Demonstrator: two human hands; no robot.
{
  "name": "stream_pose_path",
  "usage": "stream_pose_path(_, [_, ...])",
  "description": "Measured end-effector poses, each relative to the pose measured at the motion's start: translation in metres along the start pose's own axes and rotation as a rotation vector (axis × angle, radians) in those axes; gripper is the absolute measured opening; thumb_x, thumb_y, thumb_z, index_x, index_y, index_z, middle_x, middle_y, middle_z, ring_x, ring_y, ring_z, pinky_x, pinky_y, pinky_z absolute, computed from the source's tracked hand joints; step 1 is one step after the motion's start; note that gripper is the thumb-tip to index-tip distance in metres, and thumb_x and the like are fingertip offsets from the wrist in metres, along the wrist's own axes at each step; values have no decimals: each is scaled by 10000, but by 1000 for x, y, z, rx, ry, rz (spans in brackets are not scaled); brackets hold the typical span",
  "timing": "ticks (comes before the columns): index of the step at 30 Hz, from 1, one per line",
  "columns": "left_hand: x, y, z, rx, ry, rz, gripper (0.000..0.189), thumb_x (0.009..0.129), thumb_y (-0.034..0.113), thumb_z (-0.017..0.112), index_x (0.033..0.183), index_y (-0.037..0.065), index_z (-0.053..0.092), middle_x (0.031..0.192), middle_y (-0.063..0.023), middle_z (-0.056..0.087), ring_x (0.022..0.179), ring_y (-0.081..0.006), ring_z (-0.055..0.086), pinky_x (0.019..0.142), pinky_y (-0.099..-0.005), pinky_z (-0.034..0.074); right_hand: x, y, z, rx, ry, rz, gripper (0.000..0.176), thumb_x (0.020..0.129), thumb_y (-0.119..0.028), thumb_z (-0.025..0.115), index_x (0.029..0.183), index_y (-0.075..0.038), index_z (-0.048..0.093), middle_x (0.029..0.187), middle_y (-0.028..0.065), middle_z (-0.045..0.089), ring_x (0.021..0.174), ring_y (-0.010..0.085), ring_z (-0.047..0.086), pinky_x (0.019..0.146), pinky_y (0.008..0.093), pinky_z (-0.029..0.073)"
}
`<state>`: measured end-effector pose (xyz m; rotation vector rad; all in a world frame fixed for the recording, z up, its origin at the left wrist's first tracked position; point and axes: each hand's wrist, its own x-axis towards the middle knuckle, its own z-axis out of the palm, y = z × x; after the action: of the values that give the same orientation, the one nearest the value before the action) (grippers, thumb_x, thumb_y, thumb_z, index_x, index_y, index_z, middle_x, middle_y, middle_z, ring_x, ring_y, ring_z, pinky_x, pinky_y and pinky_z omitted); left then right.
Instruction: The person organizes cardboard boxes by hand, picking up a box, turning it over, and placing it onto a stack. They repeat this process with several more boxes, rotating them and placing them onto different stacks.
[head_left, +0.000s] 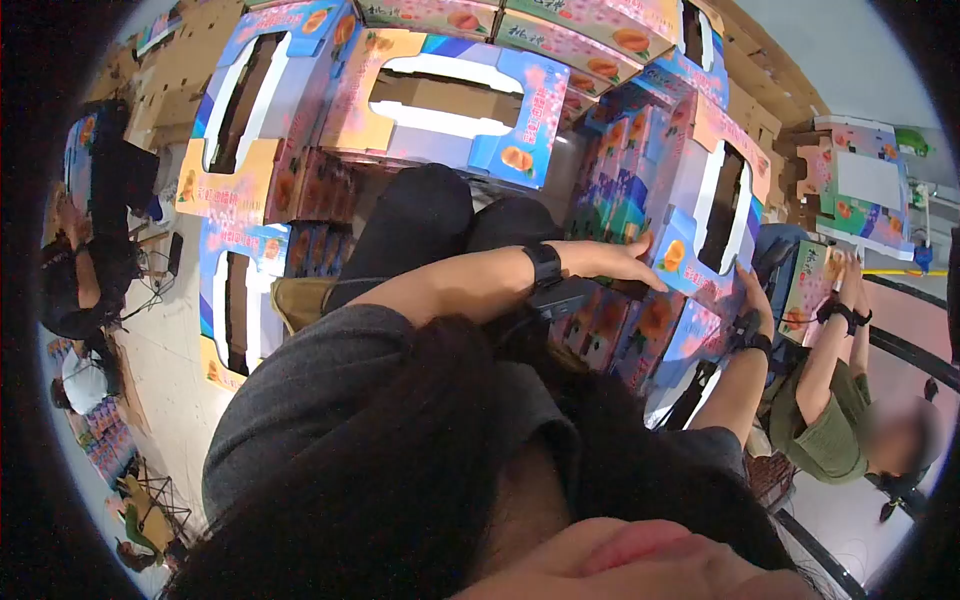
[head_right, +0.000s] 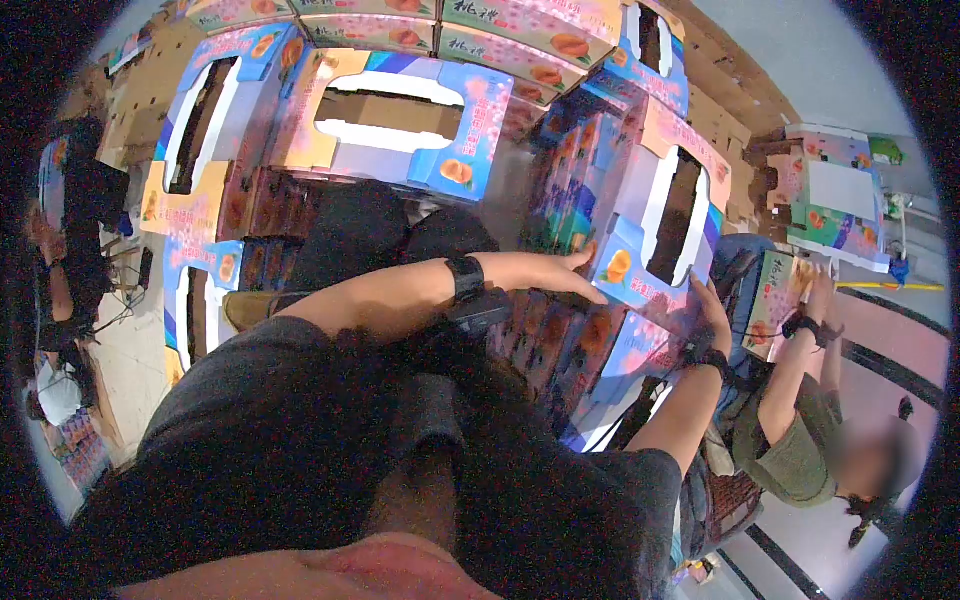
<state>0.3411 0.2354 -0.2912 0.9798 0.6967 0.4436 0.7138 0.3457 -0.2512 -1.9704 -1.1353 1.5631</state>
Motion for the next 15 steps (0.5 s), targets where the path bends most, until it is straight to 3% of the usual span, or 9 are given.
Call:
stream_pose_path(2, [1, 2, 0, 52, 14, -25, 1280, 683, 557, 730, 1455, -28, -107, 1522, -278, 44, 1427, -325, 83, 1137, -353, 128, 10, 6, -4, -46, -86, -13, 536, 860, -271, 651, 1318, -74, 452, 1172, 60, 575, 1038, 224, 565, 903, 401, 439])
stream_pose_path(5, [6, 1, 1, 171, 46, -82, 1288, 675, 551, 735, 1454, -25, -114, 1513, -295, 68, 1422, -337, 105, 1132, -351, 151, 20, 0, -1, -398, 32, 126, 631, 823, -265, 695, 1343, -65, 399, 1125, 66, 576, 990, 227, 579, 847, 411, 465])
stream_pose_path(8, [23, -17, 0, 239, 16, -105, 1286, 659, 492, 751, 1456, -11, -123, 1500, -309, 119, 1406, -354, 161, 1114, -355, 204, 14, -6, 9, -470, -17, 65, 944, 721, -420, 765, 1428, -41, 269, 1206, 168, 552, 1079, 268, 543, 824, 493, 458])
stream_pose_path(11, [23, -16, -3, 251, -80, -201, 1263, 643, 379, 757, 1460, 8, -132, 1485, -315, 174, 1384, -365, 222, 1086, -368, 260, 1, -10, 18, -564, 131, 97, 965, 718, -407, 773, 1439, -49, 242, 1191, 153, 557, 1042, 253, 558, 826, 458, 464])
stream_pose_path(15, [21, -18, -1, 348, -204, -307, 1244, 627, 256, 737, 1459, 31, -161, 1476, -304, 217, 1369, -360, 259, 1058, -388, 306, 5, 0, 13, -449, 3, 13, 947, 717, -368, 788, 1435, -54, 256, 1178, 115, 557, 985, 229, 567, 777, 375, 473])
